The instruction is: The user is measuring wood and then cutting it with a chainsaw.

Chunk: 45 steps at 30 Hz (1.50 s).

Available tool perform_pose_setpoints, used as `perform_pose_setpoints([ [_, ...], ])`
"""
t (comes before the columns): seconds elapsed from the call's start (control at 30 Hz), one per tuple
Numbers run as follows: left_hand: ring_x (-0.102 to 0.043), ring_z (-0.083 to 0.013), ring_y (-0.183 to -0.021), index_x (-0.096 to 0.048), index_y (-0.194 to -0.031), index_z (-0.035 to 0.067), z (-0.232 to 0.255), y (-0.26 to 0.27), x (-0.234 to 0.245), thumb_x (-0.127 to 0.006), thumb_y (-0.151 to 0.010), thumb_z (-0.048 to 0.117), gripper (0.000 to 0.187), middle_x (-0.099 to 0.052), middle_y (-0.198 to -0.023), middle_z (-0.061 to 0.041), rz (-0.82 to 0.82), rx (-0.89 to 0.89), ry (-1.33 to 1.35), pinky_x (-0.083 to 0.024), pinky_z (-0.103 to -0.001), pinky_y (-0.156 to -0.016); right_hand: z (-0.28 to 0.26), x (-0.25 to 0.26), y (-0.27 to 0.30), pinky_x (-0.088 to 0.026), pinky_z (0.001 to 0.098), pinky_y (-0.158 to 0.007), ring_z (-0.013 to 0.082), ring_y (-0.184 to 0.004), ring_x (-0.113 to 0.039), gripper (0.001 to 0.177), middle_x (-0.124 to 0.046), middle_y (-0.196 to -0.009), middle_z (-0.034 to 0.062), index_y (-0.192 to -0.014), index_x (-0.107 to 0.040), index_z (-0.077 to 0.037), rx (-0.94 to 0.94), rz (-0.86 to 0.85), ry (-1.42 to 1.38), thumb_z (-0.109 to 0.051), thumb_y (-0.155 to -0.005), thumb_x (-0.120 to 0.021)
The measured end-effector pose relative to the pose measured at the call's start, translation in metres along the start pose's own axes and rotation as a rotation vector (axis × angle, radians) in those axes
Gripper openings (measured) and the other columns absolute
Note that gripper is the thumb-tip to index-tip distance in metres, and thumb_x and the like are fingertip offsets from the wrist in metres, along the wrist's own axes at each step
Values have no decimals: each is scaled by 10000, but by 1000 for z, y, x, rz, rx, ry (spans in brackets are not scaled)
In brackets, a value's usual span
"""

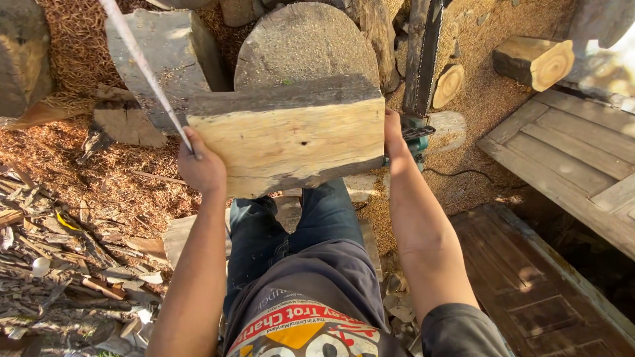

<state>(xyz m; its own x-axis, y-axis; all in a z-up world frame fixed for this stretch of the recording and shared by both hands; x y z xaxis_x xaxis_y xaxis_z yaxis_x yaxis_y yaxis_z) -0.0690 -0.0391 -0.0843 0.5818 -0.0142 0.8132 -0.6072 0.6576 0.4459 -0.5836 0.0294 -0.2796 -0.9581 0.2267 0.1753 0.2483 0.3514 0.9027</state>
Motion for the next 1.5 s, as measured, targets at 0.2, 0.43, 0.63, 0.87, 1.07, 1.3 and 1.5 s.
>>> perform_pose_setpoints([
  [0.2,-499,-92,-596,-589,-791,161,30,17,23,-424,-1124,601,576,-534,-658,55,87,-176,236,-391,-314,-554,84,22,-81,-520,373,-679,173,-774,-576,301,-758,-898,200,-1047,-675,104,345,93,225,-164,-1106,-551],
  [0.43,-376,-161,-567,-438,-696,74,-31,-18,11,-452,-1130,600,682,-389,-640,-14,18,-132,191,-280,-375,-555,112,-1,-21,-642,391,-724,243,-792,-749,468,-703,-1004,216,-1244,-599,28,-198,100,-380,-354,-1048,-414],
  [0.63,-439,-168,-488,-584,-674,53,-30,-46,29,-443,-1105,617,723,-457,-566,-35,50,-249,35,-313,-374,-469,-3,-46,150,-408,507,-1027,182,-1231,-471,617,-465,-1522,142,-1533,-357,-50,-96,43,-45,-511,-1123,-363],
  [0.87,-528,-116,-426,-685,-881,40,-63,-80,32,-421,-1093,597,652,-565,-571,27,-100,-114,-50,-434,-324,-372,-62,-45,271,-506,370,-810,196,-924,-621,520,-706,-1014,146,-1136,-695,21,106,70,139,-466,-1021,-557],
  [1.07,-430,-188,-419,-649,-780,32,-7,-48,-2,-370,-1105,641,745,-514,-575,-57,-329,-96,-211,-358,-400,-392,-111,13,344,-494,291,-629,106,-709,-602,357,-686,-798,18,-963,-721,-38,278,245,103,-385,-980,-636],
  [1.3,-673,-180,-542,-669,-890,26,89,-3,-27,-412,-1010,595,636,-704,-679,-111,-575,-400,0,-534,-353,-514,-126,2,389,-489,291,-565,143,-649,-561,298,-608,-782,63,-1005,-633,-19,612,347,117,-296,-988,-741],
  [1.5,-626,-165,-649,-688,-1075,21,92,-40,94,-390,-1080,631,679,-662,-758,-103,-489,-385,-149,-523,-334,-561,-101,-34,382,-531,291,-832,151,-975,-617,291,-662,-1136,117,-1327,-581,-13,858,389,-90,-247,-1155,-563],
])
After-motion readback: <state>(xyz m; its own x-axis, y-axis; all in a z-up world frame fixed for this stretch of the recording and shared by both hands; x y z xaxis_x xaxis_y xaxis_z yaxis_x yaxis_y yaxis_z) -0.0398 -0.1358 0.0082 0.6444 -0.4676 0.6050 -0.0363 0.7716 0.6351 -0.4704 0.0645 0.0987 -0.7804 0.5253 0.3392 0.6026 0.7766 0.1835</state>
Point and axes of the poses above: each hand's wrist, its own y-axis away from the middle knuckle, its own x-axis out of the back of the hand, z = x × y, the point moved 8 cm from there along -y, towards the middle knuckle
